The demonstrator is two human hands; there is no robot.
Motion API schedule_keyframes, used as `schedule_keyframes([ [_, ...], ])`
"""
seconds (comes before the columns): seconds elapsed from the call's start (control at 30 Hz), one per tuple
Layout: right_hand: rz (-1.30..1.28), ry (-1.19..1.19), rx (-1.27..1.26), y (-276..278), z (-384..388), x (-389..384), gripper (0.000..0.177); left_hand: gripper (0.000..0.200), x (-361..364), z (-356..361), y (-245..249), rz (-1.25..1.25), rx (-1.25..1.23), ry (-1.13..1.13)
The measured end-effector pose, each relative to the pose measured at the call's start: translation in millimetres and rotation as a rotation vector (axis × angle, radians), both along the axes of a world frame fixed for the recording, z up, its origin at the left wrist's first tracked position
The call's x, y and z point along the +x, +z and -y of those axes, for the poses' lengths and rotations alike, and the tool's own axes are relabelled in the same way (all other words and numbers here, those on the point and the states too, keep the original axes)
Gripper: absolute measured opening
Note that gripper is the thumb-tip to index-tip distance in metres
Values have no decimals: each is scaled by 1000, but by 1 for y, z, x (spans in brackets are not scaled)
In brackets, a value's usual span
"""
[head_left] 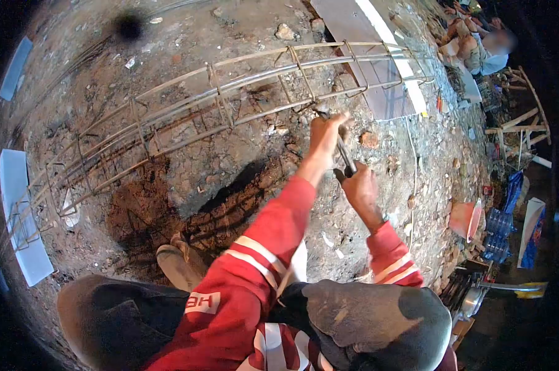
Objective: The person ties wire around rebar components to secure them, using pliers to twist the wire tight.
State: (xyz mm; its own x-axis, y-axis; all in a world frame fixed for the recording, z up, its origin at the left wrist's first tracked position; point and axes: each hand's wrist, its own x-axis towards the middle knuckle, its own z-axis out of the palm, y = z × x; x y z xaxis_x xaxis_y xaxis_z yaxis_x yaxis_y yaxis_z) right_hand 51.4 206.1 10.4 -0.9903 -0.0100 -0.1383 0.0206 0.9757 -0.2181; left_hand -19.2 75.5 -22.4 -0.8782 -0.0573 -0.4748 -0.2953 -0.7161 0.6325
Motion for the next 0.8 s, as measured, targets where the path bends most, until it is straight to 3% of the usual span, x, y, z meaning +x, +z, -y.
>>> schedule_keyframes([
  [0.03,-2,4,0,-5,-5,-3,36,32,4,10,4,-234,258,-215],
  [0.07,176,3,-173,-13,-16,-7,34,33,5,12,11,-183,432,-217],
  [0.1,353,-1,-345,-16,-26,-10,33,33,6,11,8,-184,436,-213],
  [0.13,830,-38,-704,29,-16,-22,34,33,5,8,-2,-297,585,-159],
  [0.17,1284,-191,-1023,39,-27,-36,35,33,6,2,-14,-405,735,-111],
  [0.23,1240,-73,-954,31,-31,-43,33,35,4,0,-13,-537,811,-132],
  [0.27,1231,-67,-953,29,-33,-45,33,37,3,-5,-10,-342,672,-44],
  [0.3,1030,34,-803,29,-32,-42,31,39,5,-5,0,-141,530,42],
  [0.33,831,132,-651,27,-29,-37,30,40,4,-9,6,-96,494,98],
  [0.37,831,138,-649,25,-24,-25,30,40,1,-12,13,-99,494,103],
  [0.43,-270,148,200,18,-6,8,32,41,-9,-23,21,111,358,285],
  [0.47,-525,213,180,22,6,15,32,40,-12,-26,27,182,323,348],
  [0.5,-521,210,183,21,4,13,32,40,-18,-31,19,186,324,345],
  [0.57,-60,20,104,15,1,5,35,31,-23,-39,1,335,-135,347],
  [0.6,-147,95,55,-10,-16,2,37,30,-22,-41,-1,394,-302,340],
  [0.63,-150,94,53,-15,-23,-4,37,30,-13,-30,6,391,-303,340],
  [0.7,186,66,14,-19,-30,-16,33,24,9,2,12,-43,219,-15],
  [0.73,503,67,-517,6,-25,-14,29,24,12,13,10,-193,418,-154],
  [0.77,969,-36,-791,30,-18,-24,31,25,12,12,14,-155,459,-135],
  [0.8,1195,-95,-1017,20,-31,-31,32,26,10,8,13,-244,615,-117],
])
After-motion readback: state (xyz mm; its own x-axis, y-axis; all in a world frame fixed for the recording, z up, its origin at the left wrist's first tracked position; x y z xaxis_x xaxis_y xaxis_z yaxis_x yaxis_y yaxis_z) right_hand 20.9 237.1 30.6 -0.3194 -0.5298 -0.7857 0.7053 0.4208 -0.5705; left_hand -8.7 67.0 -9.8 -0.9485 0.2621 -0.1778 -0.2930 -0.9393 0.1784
